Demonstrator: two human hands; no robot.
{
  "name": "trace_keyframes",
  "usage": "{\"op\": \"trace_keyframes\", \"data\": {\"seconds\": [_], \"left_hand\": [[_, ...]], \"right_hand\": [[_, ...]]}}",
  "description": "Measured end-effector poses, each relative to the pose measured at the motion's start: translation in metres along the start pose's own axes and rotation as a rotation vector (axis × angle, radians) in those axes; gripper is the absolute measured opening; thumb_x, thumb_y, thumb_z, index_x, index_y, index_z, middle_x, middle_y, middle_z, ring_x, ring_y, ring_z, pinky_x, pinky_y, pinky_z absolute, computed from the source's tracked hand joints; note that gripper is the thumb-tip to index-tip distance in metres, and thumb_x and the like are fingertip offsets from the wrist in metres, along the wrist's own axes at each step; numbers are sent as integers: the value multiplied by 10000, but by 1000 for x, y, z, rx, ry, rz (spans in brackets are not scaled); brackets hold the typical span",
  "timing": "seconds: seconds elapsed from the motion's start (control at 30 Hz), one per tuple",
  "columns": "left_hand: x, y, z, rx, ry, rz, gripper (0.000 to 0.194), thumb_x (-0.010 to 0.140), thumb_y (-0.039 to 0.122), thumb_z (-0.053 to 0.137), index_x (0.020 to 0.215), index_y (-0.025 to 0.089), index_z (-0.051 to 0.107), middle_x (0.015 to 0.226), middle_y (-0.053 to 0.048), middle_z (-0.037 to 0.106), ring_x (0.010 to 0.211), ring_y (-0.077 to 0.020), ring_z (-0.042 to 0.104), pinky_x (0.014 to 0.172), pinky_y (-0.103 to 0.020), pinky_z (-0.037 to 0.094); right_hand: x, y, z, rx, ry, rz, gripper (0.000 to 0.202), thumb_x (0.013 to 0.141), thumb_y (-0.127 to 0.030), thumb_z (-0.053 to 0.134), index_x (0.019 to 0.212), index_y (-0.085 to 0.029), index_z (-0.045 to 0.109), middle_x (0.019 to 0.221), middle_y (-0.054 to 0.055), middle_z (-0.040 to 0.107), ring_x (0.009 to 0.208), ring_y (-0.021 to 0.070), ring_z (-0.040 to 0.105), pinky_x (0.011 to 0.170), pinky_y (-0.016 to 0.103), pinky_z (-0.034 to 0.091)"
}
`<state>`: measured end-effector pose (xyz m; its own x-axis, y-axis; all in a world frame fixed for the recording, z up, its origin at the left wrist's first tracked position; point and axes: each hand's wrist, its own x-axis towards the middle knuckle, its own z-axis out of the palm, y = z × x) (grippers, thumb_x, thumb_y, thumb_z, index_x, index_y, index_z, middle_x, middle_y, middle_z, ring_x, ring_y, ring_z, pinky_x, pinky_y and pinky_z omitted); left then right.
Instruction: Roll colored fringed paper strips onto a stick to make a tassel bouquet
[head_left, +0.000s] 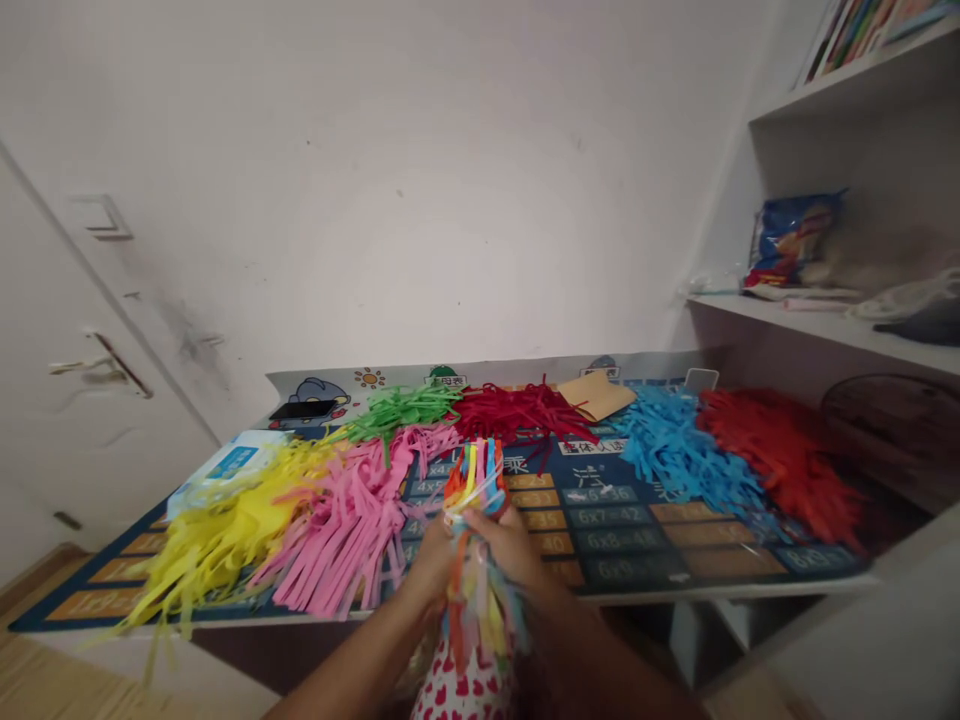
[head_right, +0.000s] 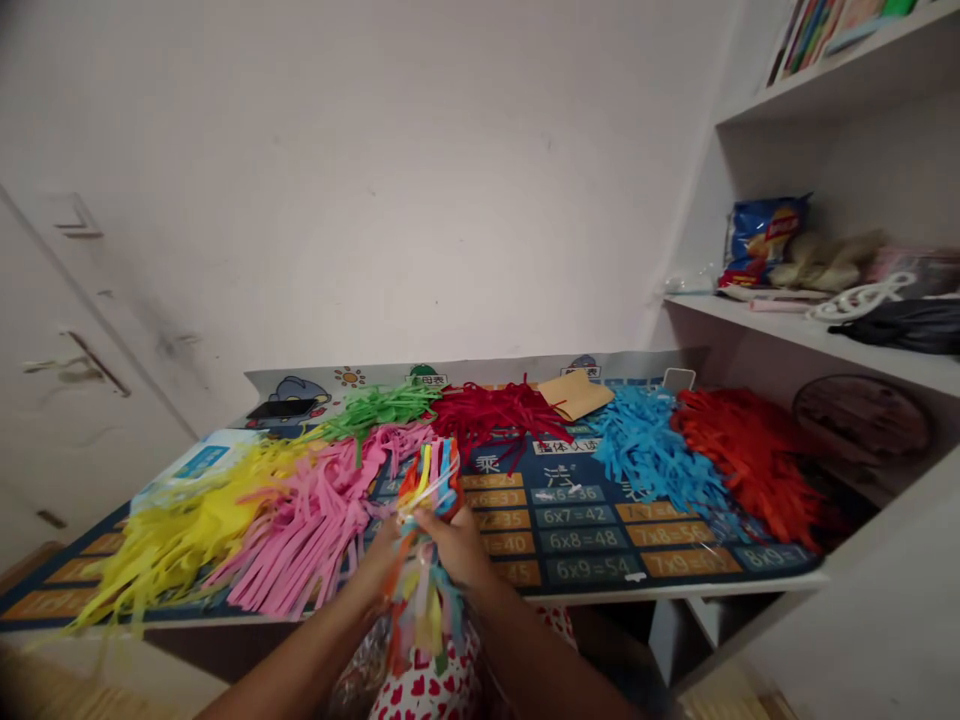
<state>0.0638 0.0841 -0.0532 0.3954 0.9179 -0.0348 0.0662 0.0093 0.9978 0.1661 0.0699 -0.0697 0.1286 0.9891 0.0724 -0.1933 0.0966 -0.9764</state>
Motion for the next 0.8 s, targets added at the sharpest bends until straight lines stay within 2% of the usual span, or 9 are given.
{"op": "trace_keyframes", "data": {"seconds": [0.13, 0.2, 0.3, 0.4, 0.53, 0.63, 0.7, 0.77, 0.8], "left_hand": [[13, -12, 15, -84, 164, 55, 615, 741, 674, 548, 1056, 150, 618, 918, -108, 719, 833, -264, 698, 746, -380, 554], [19, -16, 9, -67, 247, 98, 589, 786, 664, 501, 1065, 157, 606, 983, -116, 709, 877, -267, 696, 771, -392, 552], [33, -16, -11, 127, 343, 230, 520, 836, 599, 493, 1143, 189, 579, 1182, -123, 643, 1100, -285, 618, 940, -446, 483], [64, -9, -23, 451, 253, 418, 473, 844, 539, 520, 1174, 208, 592, 1264, -119, 612, 1232, -289, 524, 1079, -486, 357], [119, 4, -7, 743, -49, 541, 510, 850, 508, 491, 1258, 212, 574, 1392, -85, 549, 1345, -237, 428, 1159, -433, 257], [146, 7, 20, 877, -258, 536, 514, 870, 503, 398, 1239, 204, 597, 1386, -93, 557, 1357, -233, 418, 1169, -447, 213], [157, 3, 33, 926, -378, 513, 549, 829, 538, 420, 1189, 180, 627, 1345, -143, 585, 1341, -297, 433, 1152, -514, 200], [171, -8, 37, 950, -472, 506, 654, 748, 568, 487, 1221, 130, 602, 1393, -207, 519, 1376, -403, 338, 1119, -627, 116], [180, -16, 37, 982, -486, 515, 721, 730, 562, 495, 1258, 76, 568, 1426, -244, 464, 1392, -443, 275, 1104, -651, 88]], "right_hand": [[45, -7, -20, -151, 65, 9, 758, 711, -825, 458, 1011, -153, 638, 836, 81, 698, 777, 246, 671, 743, 360, 522], [66, -11, -34, -280, 88, 18, 715, 765, -780, 441, 1014, -141, 646, 832, 88, 703, 785, 250, 672, 743, 363, 516], [85, -10, -54, -518, 127, 28, 522, 793, -639, 557, 973, -162, 667, 881, 88, 710, 902, 267, 658, 811, 371, 490], [92, -1, -66, -771, 169, 23, 333, 778, -471, 654, 891, -160, 683, 1017, 140, 690, 1089, 326, 578, 938, 447, 409], [94, -1, -66, -977, 193, 1, 240, 805, -293, 624, 951, -109, 675, 1064, 208, 659, 1112, 357, 554, 965, 506, 364], [69, -15, -74, -1032, 231, 6, 307, 806, -258, 614, 1080, -123, 640, 1086, 173, 655, 1090, 311, 570, 955, 450, 397], [30, -19, -89, -1037, 303, -50, 431, 812, -318, 621, 1209, -158, 573, 1203, 135, 610, 1168, 278, 518, 1009, 418, 369], [-23, -11, -103, -992, 410, -270, 498, 836, -356, 585, 1294, -183, 494, 1282, 109, 555, 1217, 243, 473, 1046, 396, 349], [-52, -2, -109, -945, 468, -395, 442, 857, -350, 545, 1269, -195, 505, 1253, 99, 566, 1189, 230, 493, 1027, 393, 376]]}}
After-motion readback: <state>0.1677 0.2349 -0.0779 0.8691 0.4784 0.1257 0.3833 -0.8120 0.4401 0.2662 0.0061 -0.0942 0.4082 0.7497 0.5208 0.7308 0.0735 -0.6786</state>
